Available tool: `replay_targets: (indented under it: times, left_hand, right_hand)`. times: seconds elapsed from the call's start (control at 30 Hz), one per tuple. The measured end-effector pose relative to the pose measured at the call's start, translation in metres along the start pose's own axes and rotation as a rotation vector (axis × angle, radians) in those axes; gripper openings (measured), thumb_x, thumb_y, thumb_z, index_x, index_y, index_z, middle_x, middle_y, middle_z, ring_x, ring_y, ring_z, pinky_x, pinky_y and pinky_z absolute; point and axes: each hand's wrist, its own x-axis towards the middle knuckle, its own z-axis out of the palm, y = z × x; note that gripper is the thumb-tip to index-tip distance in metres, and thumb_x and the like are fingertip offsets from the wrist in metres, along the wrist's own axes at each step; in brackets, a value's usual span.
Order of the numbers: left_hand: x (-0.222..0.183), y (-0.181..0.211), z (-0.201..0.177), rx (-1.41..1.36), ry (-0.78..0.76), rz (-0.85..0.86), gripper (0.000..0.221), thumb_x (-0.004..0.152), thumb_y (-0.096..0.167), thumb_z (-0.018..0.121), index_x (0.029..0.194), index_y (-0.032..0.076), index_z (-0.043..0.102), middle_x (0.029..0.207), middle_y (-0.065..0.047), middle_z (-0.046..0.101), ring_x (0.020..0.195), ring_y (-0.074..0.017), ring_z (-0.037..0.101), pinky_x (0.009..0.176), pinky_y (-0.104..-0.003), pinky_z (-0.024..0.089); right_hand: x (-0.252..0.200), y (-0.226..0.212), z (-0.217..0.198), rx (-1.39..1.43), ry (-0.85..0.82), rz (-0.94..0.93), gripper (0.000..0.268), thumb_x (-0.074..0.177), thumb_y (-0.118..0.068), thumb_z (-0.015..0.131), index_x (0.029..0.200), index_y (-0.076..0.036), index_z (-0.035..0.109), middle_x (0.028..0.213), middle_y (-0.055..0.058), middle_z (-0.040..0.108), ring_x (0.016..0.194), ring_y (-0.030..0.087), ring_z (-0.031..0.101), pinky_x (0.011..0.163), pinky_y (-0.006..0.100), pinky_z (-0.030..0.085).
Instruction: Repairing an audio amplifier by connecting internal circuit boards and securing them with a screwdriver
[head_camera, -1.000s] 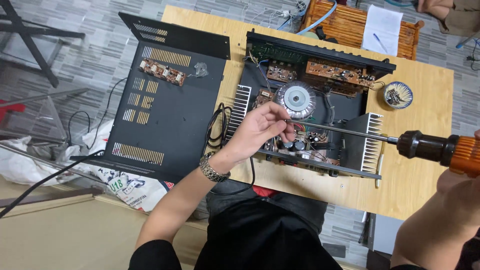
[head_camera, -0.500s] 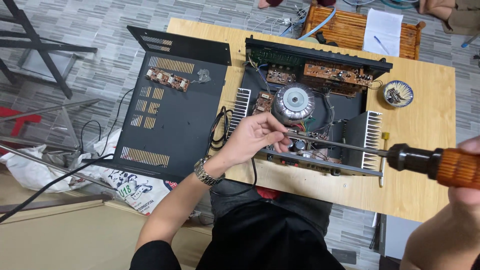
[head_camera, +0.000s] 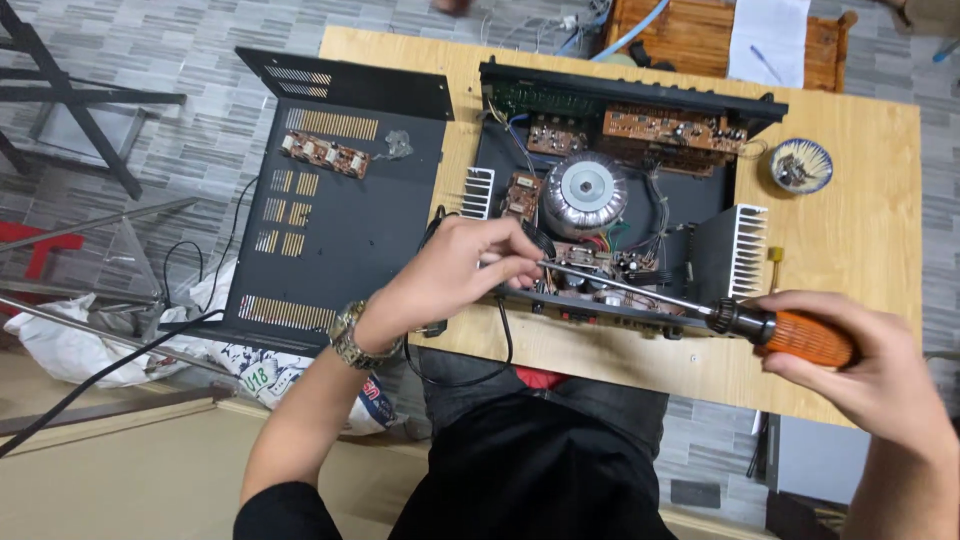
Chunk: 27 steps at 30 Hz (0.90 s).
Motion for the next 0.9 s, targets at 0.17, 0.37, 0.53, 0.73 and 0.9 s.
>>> replay_targets:
  times: [0.17,0.37,0.53,0.73,0.9]
  left_hand:
    - [0.037,0.003,-0.01,0.135,-0.199,0.076,0.02,0.095,0.017,0.068,0.112,0.007,0.065,0.106,-0.008,0.075,0.094,-0.0164,0.074,0.086,-0.028,0.062]
    - [0.11,-0.06,-0.029,0.341,-0.246,0.112,0.035,0.106,0.021,0.051,0.137,0.006,0.055,0.128,-0.012,0.068,0.11,-0.0213,0.067,0.094,-0.035,0.058]
    - [0.156,-0.145,-0.027,0.77,-0.218,-0.141,0.02,0.107,0.018,0.052,0.117,0.005,0.065,0.111,-0.014,0.067,0.094,-0.0321,0.064,0.075,-0.047,0.051]
    - [0.179,-0.162,-0.028,0.628,-0.516,-0.4,0.017,0.109,0.021,0.051,0.119,0.014,0.064,0.097,-0.009,0.07,0.063,-0.0188,0.054,0.061,-0.039,0.042]
    - [0.185,-0.189,-0.033,0.584,-0.616,-0.196,0.021,0.108,0.021,0.055,0.111,0.009,0.072,0.112,-0.007,0.074,0.092,-0.0252,0.067,0.078,-0.043,0.047]
  right_hand:
    - [-0.008,0.057,0.028,0.342,0.063,0.096,0.051,0.075,-0.009,0.074,0.124,0.004,0.065,0.123,0.02,0.071,0.076,0.026,0.071,0.072,0.034,0.06]
    - [-0.018,0.095,0.049,0.587,0.212,0.135,0.048,0.089,-0.013,0.067,0.133,0.005,0.058,0.099,0.02,0.062,0.065,0.026,0.059,0.065,0.033,0.051]
    - [-0.024,0.118,0.057,0.602,0.212,0.178,0.053,0.088,-0.02,0.068,0.133,0.006,0.058,0.102,0.02,0.062,0.068,0.026,0.06,0.062,0.031,0.05]
    - [-0.02,0.127,0.064,0.568,0.164,0.267,0.049,0.09,-0.009,0.067,0.135,0.007,0.058,0.103,0.021,0.063,0.072,0.025,0.062,0.066,0.031,0.053]
    - [-0.018,0.135,0.066,0.486,0.124,0.316,0.056,0.086,-0.016,0.068,0.134,0.009,0.059,0.119,0.023,0.066,0.074,0.025,0.064,0.067,0.028,0.053]
